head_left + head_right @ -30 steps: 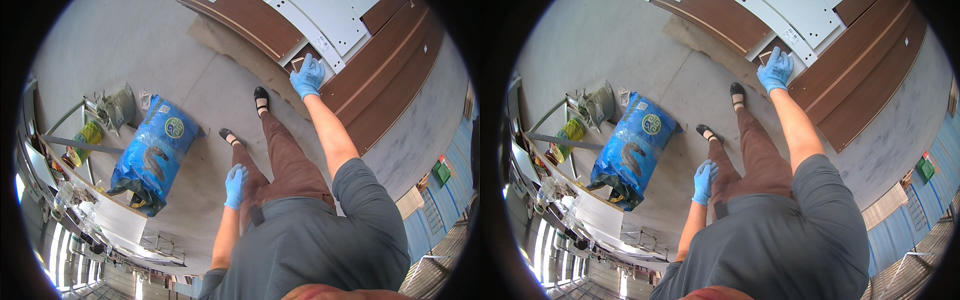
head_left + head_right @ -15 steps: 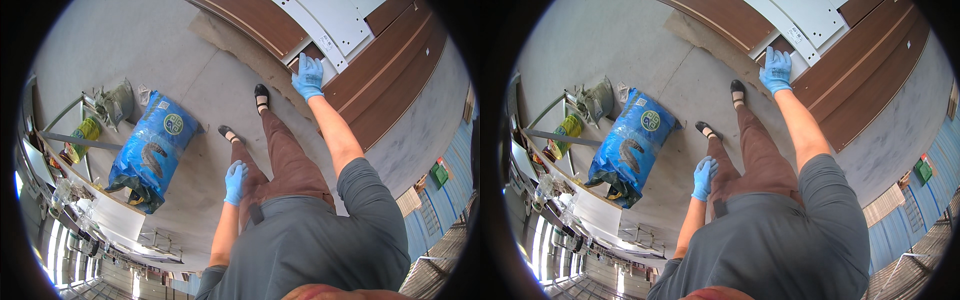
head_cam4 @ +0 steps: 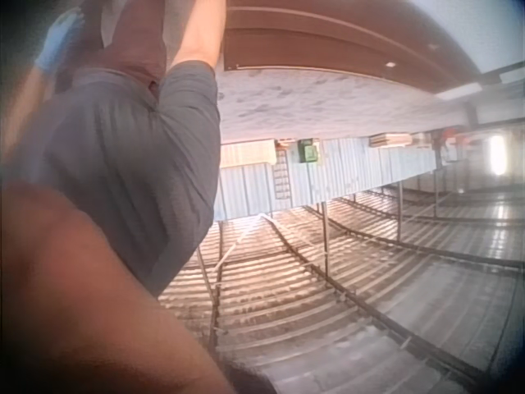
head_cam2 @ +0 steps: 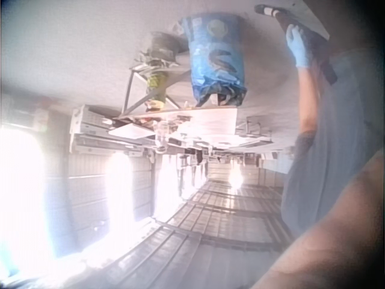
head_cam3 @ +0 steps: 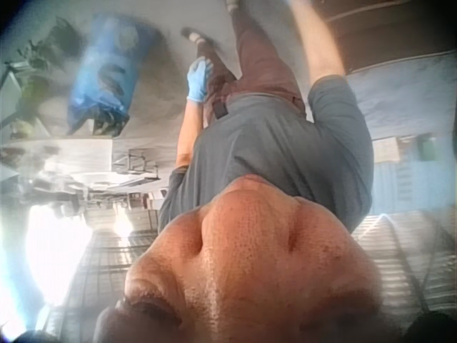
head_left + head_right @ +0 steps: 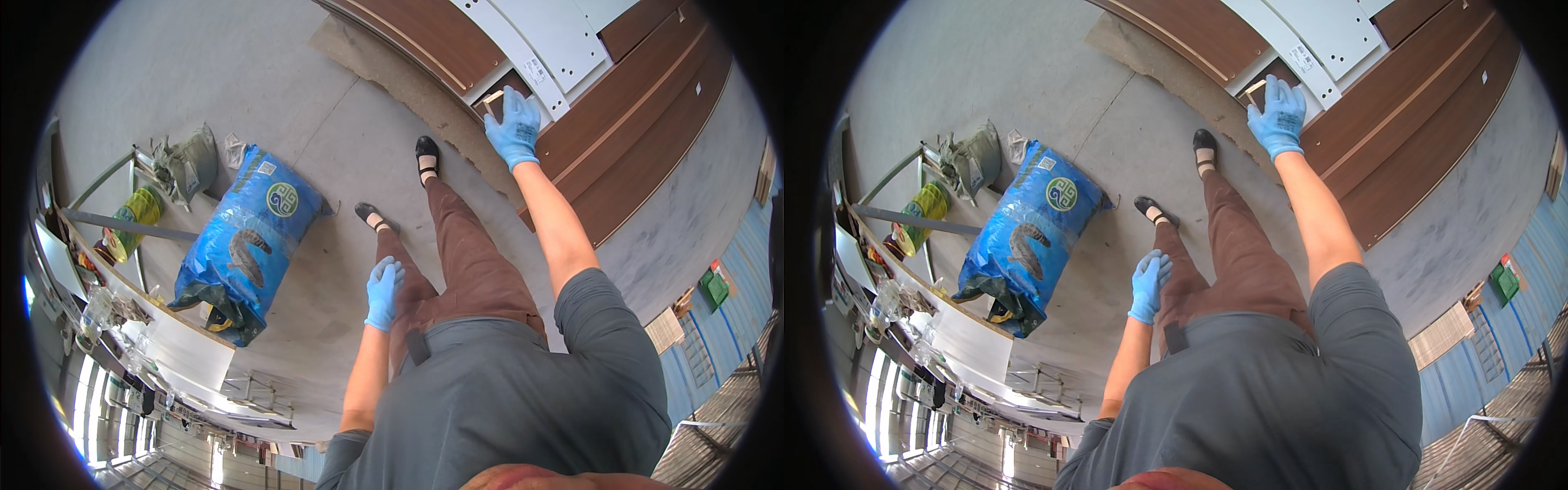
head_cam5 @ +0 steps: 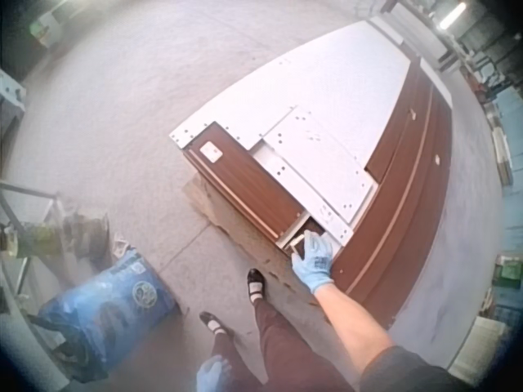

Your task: The person picks up white and brown flat boards from the floor and stacks them on a nearby table. They repeatedly walk between the floor and the table, placing each board on top of the others in a pile.

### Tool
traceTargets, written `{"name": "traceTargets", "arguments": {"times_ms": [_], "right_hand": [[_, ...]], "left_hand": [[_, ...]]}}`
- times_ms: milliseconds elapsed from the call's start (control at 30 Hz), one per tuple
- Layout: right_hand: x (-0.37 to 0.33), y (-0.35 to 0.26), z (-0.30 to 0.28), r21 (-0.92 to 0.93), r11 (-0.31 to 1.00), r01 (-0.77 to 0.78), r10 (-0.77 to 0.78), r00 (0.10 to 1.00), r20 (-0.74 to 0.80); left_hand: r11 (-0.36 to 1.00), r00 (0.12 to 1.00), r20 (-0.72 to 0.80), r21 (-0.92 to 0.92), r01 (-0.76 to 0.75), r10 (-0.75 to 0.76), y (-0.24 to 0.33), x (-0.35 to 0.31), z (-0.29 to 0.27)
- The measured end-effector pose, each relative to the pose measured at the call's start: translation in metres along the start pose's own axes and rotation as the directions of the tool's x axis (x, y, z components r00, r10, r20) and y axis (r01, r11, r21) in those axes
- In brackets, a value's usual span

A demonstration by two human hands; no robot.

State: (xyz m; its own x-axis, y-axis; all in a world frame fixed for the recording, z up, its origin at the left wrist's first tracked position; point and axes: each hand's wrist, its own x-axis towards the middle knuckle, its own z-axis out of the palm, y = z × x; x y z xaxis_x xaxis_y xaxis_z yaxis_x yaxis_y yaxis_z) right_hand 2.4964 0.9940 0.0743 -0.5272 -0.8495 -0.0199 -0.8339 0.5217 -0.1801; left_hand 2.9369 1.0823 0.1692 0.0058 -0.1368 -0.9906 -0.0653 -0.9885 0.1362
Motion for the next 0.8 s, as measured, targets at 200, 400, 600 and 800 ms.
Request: {"name": "traceTargets", "arguments": {"times_ms": [200,400,600,800], "right_hand": [[-0.037,-0.037,-0.032,0.750,0.355,-0.558,0.443,0.807,0.391],[-0.099,-0.102,-0.069,0.520,-0.198,-0.831,0.141,0.501,0.854],[-0.106,-0.092,-0.088,0.319,-0.242,-0.916,-0.082,0.347,0.934],[-0.109,-0.069,-0.082,0.232,-0.154,-0.960,-0.156,0.256,0.954]], "left_hand": [[0.782,0.895,0.163,0.440,-0.442,0.415,0.041,0.000,0.064],[0.404,0.618,0.407,0.499,-0.767,0.672,0.093,-0.012,0.164],[0.235,0.508,0.464,0.527,-0.817,0.725,0.112,-0.008,0.164],[0.302,0.640,0.474,0.607,-0.735,0.604,0.118,0.006,0.177]]}}
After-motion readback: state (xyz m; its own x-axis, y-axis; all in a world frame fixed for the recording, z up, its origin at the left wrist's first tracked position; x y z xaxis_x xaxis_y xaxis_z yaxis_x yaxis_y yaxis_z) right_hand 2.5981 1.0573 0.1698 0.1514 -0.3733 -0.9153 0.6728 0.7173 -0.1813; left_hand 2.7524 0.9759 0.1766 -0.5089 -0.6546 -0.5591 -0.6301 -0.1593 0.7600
